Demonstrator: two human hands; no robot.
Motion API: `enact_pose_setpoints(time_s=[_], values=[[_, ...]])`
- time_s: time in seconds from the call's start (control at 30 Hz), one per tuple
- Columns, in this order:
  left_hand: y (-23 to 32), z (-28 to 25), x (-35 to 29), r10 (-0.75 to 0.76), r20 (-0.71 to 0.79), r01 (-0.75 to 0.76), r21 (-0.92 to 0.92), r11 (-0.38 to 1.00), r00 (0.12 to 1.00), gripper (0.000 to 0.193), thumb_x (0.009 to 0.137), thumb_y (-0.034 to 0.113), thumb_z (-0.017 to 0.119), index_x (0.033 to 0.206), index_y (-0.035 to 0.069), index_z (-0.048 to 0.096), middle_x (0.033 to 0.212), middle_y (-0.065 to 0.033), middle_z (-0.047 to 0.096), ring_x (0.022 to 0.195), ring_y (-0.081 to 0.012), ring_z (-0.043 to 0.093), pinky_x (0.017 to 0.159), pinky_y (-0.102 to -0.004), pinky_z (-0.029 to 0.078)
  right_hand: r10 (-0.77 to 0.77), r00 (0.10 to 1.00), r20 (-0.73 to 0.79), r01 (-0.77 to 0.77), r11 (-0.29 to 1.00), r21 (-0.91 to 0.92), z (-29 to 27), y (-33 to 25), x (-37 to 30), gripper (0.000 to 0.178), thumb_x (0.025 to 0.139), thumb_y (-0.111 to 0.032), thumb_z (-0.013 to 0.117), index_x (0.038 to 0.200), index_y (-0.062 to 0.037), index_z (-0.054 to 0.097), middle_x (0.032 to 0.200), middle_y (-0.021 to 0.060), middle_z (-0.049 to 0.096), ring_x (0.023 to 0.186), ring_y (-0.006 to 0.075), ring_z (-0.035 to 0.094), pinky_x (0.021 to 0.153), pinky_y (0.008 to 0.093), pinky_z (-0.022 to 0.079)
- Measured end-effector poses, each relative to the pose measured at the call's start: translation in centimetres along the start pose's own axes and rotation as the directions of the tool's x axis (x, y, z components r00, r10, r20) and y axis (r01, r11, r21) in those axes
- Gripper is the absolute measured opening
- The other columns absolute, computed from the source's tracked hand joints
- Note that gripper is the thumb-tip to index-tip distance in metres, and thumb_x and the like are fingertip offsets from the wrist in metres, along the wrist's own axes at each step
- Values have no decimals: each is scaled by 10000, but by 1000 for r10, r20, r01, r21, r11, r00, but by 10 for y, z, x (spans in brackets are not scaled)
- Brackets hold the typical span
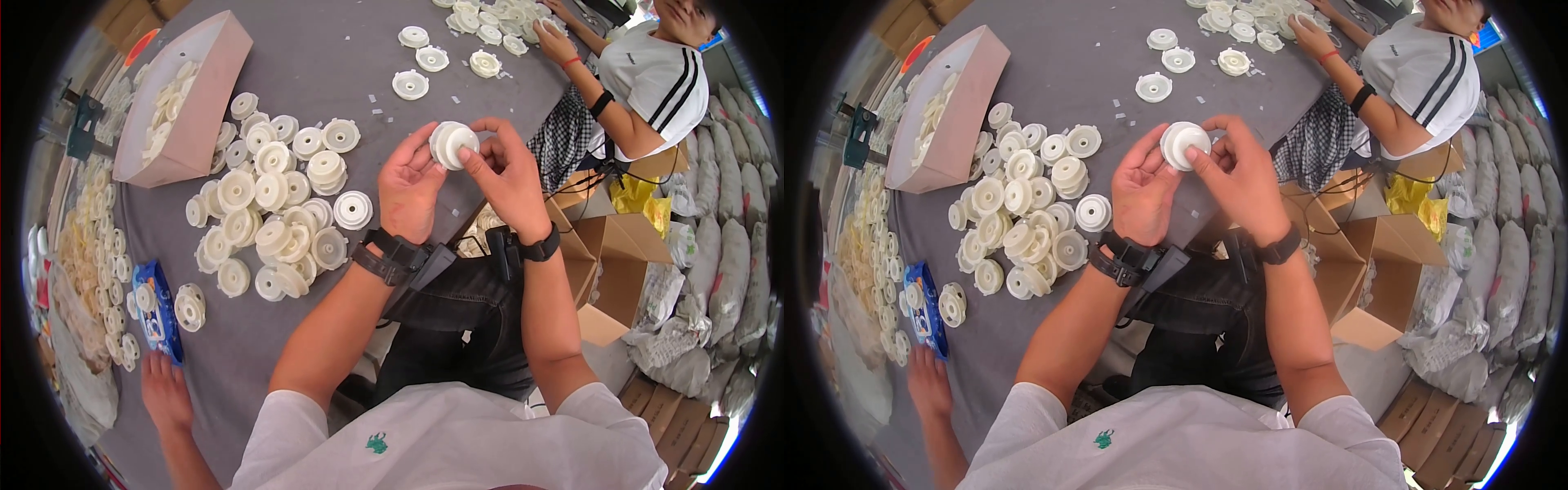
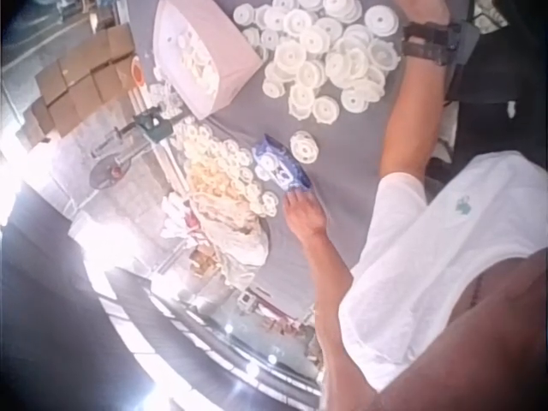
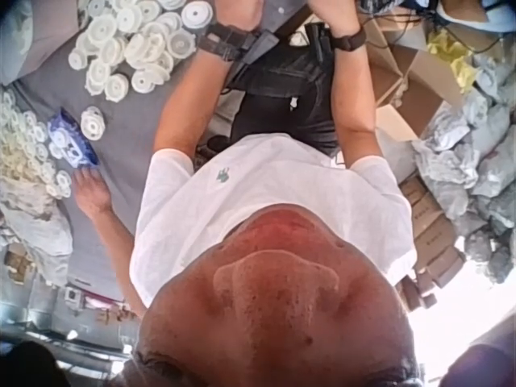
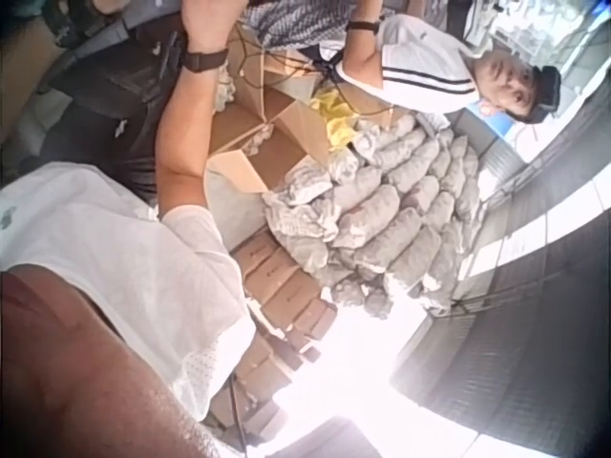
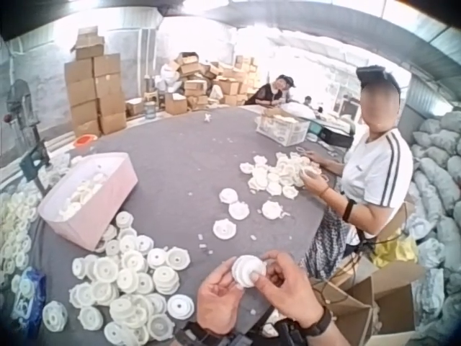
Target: Assemble and inspect white plastic components at a factory workstation.
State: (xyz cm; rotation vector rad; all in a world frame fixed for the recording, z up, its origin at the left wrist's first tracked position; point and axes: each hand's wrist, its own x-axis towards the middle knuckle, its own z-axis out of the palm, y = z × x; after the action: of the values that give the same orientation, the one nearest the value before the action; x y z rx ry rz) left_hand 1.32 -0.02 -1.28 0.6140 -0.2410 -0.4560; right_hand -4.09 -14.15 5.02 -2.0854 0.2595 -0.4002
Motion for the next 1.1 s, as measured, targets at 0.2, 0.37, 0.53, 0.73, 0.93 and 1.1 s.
enact_pose_setpoints(time_s=[0.2, 0.37, 0.53, 0.73, 0.93, 1.1], values=[[5, -3, 0, 9, -8, -8, 120, 993, 1000, 559, 961, -91, 590, 1495, -70, 425, 1417, -223, 609, 1303, -256, 602, 1093, -361, 502, 20, 1000, -20, -19, 999, 40, 6, 0, 2, 329, 937, -221, 775, 1182, -41, 651, 743, 6, 607, 664, 90, 539, 614, 266, 460], [6, -11, -3, 88, -3, -87, 140, 986, 996, 507, 945, -99, 564, 1444, -47, 489, 1330, -168, 664, 1231, -215, 638, 1062, -343, 510, 3, 1000, -16, -4, 998, -67, 14, 10, 2, 324, 963, -187, 715, 1247, -54, 634, 868, 71, 635, 778, 154, 604, 699, 323, 507], [4, -8, 4, 69, -26, -70, -23, 997, 997, 447, 945, -21, 614, 1381, -26, 516, 1264, -138, 672, 1178, -206, 653, 1010, -331, 534, 109, 989, 99, -106, 994, -42, -22, 33, 1, 324, 1064, -202, 603, 1355, -62, 569, 939, -14, 598, 831, 83, 535, 716, 235, 426], [6, -20, -7, 122, -108, -118, 35, 992, 987, 430, 929, -42, 616, 1348, -13, 521, 1241, -119, 665, 1162, -189, 645, 991, -326, 534, -33, 987, 160, 56, 988, -141, 4, 31, 4, 394, 1068, -226, 589, 1414, -47, 533, 1152, 74, 637, 956, 153, 565, 834, 296, 467], [-16, -11, 0, 125, -131, -129, -17, 992, 983, 416, 914, -63, 619, 1314, 0, 526, 1218, -100, 658, 1145, -171, 637, 972, -321, 534, -71, 969, 238, 94, 992, -84, 5, 11, -3, 593, 992, -52, 596, 1555, -94, 414, 1526, 101, 468, 1336, 249, 518, 1039, 370, 487], [-28, -13, -1, 104, -124, -112, -53, 992, 987, 407, 900, -81, 621, 1286, 11, 531, 1200, -84, 652, 1132, -156, 630, 956, -317, 535, -132, 954, 269, 180, 970, -163, 10, 14, -2, 586, 966, -10, 602, 1528, -82, 453, 1528, 89, 488, 1357, 239, 508, 989, 365, 516]])
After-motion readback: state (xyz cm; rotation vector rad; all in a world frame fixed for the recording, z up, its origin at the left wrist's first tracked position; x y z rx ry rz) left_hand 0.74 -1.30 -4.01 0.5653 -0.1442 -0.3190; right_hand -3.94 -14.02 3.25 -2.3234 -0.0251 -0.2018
